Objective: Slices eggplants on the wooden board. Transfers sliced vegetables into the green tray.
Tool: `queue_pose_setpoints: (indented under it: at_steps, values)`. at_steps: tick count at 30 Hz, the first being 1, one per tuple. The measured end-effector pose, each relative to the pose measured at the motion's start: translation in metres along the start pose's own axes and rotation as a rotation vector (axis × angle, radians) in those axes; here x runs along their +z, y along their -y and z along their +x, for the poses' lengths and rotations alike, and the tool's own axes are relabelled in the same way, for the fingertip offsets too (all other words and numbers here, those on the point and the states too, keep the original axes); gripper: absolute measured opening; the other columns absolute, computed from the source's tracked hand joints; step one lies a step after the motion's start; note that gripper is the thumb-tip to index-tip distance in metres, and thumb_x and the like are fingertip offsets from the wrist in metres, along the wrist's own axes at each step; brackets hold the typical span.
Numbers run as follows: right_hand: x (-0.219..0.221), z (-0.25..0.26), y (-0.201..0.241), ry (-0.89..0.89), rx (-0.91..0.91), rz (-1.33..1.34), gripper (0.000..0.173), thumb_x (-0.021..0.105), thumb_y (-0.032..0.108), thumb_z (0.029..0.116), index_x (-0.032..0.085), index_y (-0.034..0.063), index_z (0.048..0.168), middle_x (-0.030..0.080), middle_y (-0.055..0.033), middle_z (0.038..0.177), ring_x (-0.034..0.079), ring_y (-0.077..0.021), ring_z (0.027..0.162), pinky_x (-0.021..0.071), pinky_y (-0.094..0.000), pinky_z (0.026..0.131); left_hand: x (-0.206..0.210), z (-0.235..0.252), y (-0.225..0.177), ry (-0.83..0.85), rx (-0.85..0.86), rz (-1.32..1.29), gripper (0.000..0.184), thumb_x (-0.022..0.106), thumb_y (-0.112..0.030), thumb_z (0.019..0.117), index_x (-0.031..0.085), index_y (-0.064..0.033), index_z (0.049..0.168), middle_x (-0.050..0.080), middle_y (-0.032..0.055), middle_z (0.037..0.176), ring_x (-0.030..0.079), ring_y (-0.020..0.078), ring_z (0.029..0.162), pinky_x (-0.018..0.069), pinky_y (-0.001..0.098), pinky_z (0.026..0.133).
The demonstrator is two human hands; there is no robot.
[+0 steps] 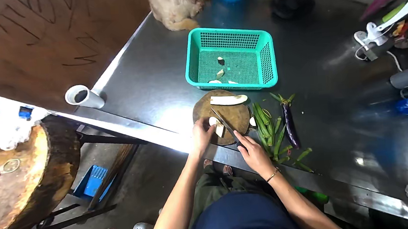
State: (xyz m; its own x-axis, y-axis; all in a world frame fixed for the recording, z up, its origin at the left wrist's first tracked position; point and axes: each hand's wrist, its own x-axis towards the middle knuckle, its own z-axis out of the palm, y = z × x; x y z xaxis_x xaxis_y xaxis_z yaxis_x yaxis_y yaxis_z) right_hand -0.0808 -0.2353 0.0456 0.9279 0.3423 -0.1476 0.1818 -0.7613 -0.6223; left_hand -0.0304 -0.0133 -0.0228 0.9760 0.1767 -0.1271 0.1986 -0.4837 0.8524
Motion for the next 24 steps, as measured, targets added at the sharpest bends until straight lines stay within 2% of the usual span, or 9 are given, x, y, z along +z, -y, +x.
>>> queue_pose_setpoints:
  at_steps: [4,7,15,21,24]
  values:
    - [-0.003,0.007,0.011,0.113,0.065,-0.086,0.054,0.05,0.013,0.106,0.044,0.0238,0.158,0.063,-0.0144,0.139,0.069,-0.0308,0.11,0.0564,-0.0451,0.094,0.011,-0.011,-0.002,-0.102,-0.016,-0.048,0.041,0.075,-0.021,0.0938,0.065,0.0009,0.127,0.069,0.0184,0.11,0.069,0.0287,0.097,0.0549,0.0471,0.091]
    - [-0.002,0.011,0.017,0.141,0.054,-0.174,0.053,0.048,0.013,0.1066,0.043,0.0251,0.158,0.062,-0.0139,0.14,0.071,-0.0329,0.105,0.0578,-0.0464,0.09,0.017,-0.012,-0.002,-0.128,-0.038,-0.083,0.04,0.075,-0.021,0.0938,0.064,0.0,0.126,0.07,0.0162,0.107,0.069,0.0251,0.092,0.0563,0.0443,0.087]
    - [-0.001,0.021,0.024,0.205,0.068,-0.279,0.054,0.045,0.015,0.1081,0.038,0.0282,0.161,0.059,-0.0121,0.144,0.071,-0.0318,0.106,0.0574,-0.0455,0.091,0.024,-0.01,0.004,-0.173,-0.045,-0.134,0.038,0.077,-0.02,0.0915,0.065,-0.001,0.122,0.069,0.0141,0.102,0.067,0.0225,0.086,0.0566,0.0422,0.082]
    - [0.008,0.006,0.023,0.224,0.122,-0.347,0.06,0.043,0.014,0.1076,0.03,0.0321,0.163,0.058,-0.0158,0.142,0.071,-0.0328,0.099,0.0587,-0.0464,0.085,0.029,-0.01,0.005,-0.192,-0.117,-0.167,0.039,0.076,-0.022,0.0918,0.064,-0.0003,0.121,0.068,0.0154,0.105,0.068,0.024,0.09,0.0567,0.0444,0.084]
    - [0.013,-0.005,0.011,0.267,0.162,-0.348,0.064,0.045,0.013,0.1072,0.026,0.0341,0.164,0.056,-0.0145,0.145,0.071,-0.0326,0.1,0.0588,-0.0465,0.086,0.027,-0.009,0.007,-0.193,-0.114,-0.161,0.037,0.077,-0.022,0.0916,0.065,-0.0005,0.119,0.068,0.0148,0.103,0.067,0.0236,0.088,0.0569,0.0439,0.083]
